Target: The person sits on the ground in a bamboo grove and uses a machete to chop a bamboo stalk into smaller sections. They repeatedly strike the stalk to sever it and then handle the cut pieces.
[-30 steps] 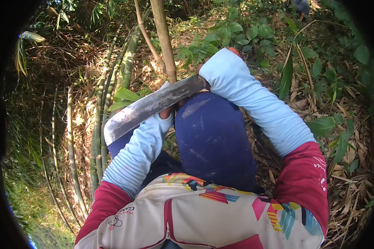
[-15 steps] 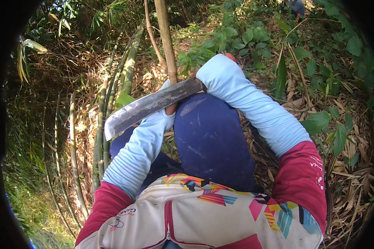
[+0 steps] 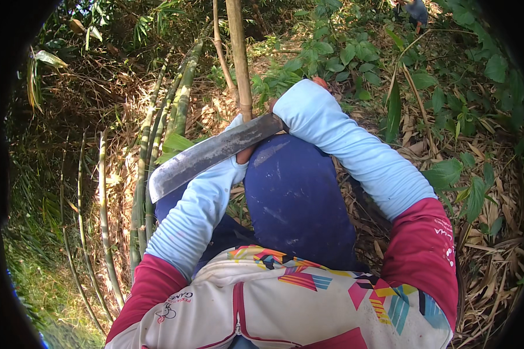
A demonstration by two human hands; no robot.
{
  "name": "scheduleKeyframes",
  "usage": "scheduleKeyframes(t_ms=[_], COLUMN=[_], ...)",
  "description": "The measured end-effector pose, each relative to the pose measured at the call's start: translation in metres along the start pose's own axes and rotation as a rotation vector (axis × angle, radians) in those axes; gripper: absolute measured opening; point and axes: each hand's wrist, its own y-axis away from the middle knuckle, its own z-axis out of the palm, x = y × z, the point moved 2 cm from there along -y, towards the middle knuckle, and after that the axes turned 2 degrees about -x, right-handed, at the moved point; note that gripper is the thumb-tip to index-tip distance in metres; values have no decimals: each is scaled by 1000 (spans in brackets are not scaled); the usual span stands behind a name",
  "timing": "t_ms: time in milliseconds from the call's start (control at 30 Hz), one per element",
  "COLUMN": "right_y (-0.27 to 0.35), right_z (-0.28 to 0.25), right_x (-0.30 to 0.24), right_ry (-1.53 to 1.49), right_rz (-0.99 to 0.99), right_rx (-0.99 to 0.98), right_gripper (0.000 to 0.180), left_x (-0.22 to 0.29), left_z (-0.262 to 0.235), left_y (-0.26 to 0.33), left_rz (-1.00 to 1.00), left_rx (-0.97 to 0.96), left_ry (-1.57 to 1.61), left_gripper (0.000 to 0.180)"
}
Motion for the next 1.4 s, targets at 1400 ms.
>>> scheduleKeyframes(t_ms=[1400], right_y=[-10], right_z=[37], right_x=[7], right_ry=[185], right_rz=[29], right_rx=[-338], right_gripper=[14], left_x=[-77], left_z=[-18], left_y=[-19], left_rz=[-408], left_rx=[-218], left_ry=[1070], left_gripper=[29])
